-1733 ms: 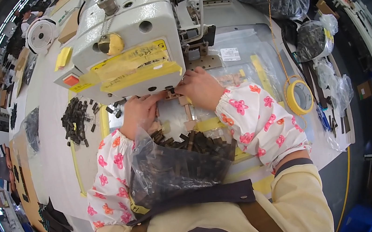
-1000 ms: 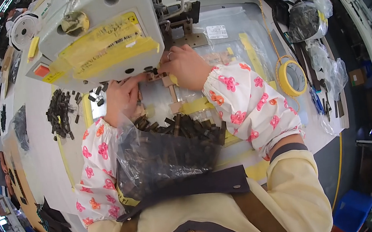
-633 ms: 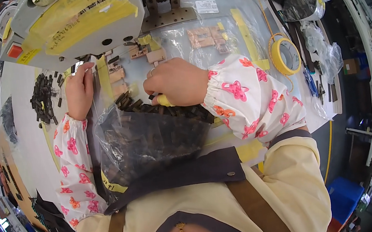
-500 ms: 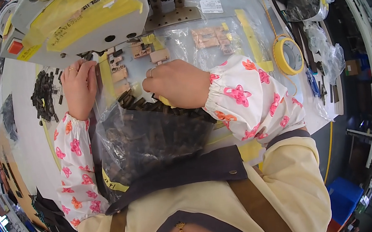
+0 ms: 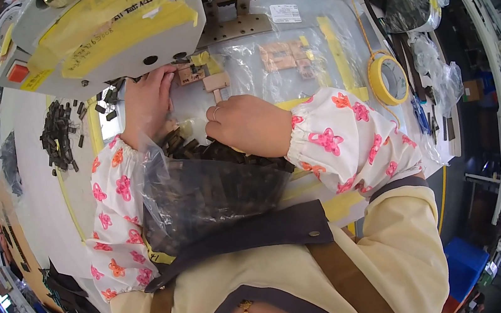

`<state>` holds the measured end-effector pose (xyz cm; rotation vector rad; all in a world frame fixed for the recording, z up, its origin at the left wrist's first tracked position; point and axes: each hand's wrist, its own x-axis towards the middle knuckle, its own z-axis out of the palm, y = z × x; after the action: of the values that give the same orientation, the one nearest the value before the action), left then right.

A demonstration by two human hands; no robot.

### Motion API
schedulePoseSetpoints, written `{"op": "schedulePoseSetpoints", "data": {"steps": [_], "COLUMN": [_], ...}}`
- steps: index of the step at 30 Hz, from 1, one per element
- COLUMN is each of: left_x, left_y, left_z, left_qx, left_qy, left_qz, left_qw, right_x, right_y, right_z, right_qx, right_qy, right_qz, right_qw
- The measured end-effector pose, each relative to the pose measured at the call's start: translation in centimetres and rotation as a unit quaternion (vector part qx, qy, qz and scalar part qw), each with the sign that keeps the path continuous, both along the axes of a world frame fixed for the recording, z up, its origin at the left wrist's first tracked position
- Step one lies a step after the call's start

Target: Assembling small leather strips into a fixture on an industrial machine using hand tools and manual alignment.

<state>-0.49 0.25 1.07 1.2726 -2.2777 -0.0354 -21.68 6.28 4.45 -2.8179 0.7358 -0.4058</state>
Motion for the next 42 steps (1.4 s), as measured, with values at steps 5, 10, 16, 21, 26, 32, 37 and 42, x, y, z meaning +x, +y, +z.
{"op": "schedulePoseSetpoints", "data": {"steps": [5, 10, 16, 21, 26, 32, 37, 42], "left_x": [-0.3, -0.2, 0.0, 0.4, 0.2, 0.3, 0.2, 0.1], "left_y": [0.2, 0.4, 0.9, 0.8, 0.9, 0.8, 0.8, 0.7], "left_z": [0.3, 0.3, 1.2, 0.9, 1.4, 1.0, 1.1, 1.2], "left_qx": [0.052, 0.007, 0.052, 0.044, 0.06, 0.031, 0.028, 0.026], "left_qy": [0.052, 0.062, 0.063, 0.079, 0.067, 0.056, 0.057, 0.058], "left_qz": [-0.005, -0.024, -0.03, -0.049, -0.06, -0.071, -0.068, -0.069], "left_qw": [0.997, 0.998, 0.996, 0.995, 0.994, 0.995, 0.996, 0.996], "right_x": [-1.0, -0.9, -0.5, -0.8, -1.6, -1.6, -1.8, -1.7], "right_y": [-4.3, -7.1, -7.3, -7.2, -7.5, -7.3, -7.3, -7.3], "right_z": [2.0, -0.8, -2.2, -1.7, -2.6, -2.7, -2.1, -2.6], "right_qx": [0.213, 0.208, 0.219, 0.189, 0.108, 0.066, 0.062, 0.025], "right_qy": [-0.136, -0.217, -0.261, -0.22, -0.211, -0.151, -0.119, -0.124], "right_qz": [-0.186, -0.193, -0.216, -0.206, -0.16, -0.162, -0.159, -0.157], "right_qw": [0.949, 0.934, 0.915, 0.934, 0.958, 0.973, 0.978, 0.979]}}
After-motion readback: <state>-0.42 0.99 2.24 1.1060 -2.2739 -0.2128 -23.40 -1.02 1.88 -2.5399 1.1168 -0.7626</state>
